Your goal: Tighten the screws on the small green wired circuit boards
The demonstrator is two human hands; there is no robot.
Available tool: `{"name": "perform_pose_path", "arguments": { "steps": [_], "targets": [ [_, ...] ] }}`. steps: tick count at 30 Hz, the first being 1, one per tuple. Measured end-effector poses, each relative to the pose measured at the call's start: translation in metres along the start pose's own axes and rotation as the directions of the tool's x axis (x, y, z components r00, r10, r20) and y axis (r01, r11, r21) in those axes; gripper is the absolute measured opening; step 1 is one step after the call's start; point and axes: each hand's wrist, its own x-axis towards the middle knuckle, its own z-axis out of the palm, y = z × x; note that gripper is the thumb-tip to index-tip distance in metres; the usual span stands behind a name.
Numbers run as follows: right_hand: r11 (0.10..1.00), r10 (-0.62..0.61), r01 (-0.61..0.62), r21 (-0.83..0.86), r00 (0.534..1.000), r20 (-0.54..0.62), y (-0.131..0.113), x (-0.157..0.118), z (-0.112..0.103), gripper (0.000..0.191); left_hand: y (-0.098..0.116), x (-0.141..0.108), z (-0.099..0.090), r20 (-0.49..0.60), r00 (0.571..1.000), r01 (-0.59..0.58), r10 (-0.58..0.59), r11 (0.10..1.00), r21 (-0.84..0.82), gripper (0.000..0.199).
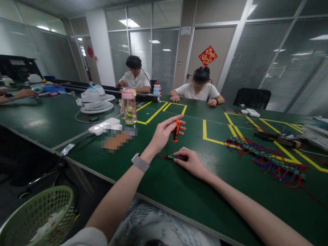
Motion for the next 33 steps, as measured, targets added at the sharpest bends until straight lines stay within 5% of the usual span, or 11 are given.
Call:
{"name": "perform_pose_path", "arguments": {
  "steps": [5,10,16,21,27,33],
  "targets": [
    [1.000,0.000,0.000,0.005,1.000,-0.002,-0.0004,-0.0001,-0.0005,0.017,0.0005,-0.0007,0.0000,-0.065,0.995,-0.065,0.080,0.976,0.207,0.032],
    [1.000,0.001,-0.001,0.011,1.000,-0.002,-0.0002,-0.0001,-0.0005,0.017,0.0007,0.0001,-0.0005,-0.030,0.999,-0.030,0.032,0.997,0.065,0.034],
    [1.000,-0.004,0.004,0.005,1.000,0.003,-0.0007,-0.0002,-0.0006,0.017,0.0017,0.0000,-0.0012,-0.102,0.990,-0.070,0.101,0.959,0.273,0.029],
    [1.000,-0.002,0.002,-0.001,1.000,0.004,-0.0010,-0.0001,-0.0009,0.018,0.0008,0.0006,0.0000,-0.035,0.999,-0.035,0.036,0.999,0.013,0.032],
    [1.000,-0.004,0.004,0.005,1.000,-0.005,0.0003,-0.0001,-0.0001,0.017,0.0016,0.0000,-0.0014,-0.089,0.991,-0.082,0.104,0.972,0.220,0.027],
    [1.000,0.004,-0.004,0.009,1.000,-0.001,-0.0003,-0.0001,-0.0003,0.016,0.0002,0.0004,0.0003,-0.039,0.999,-0.037,0.038,0.999,0.024,0.034]
  ]
}}
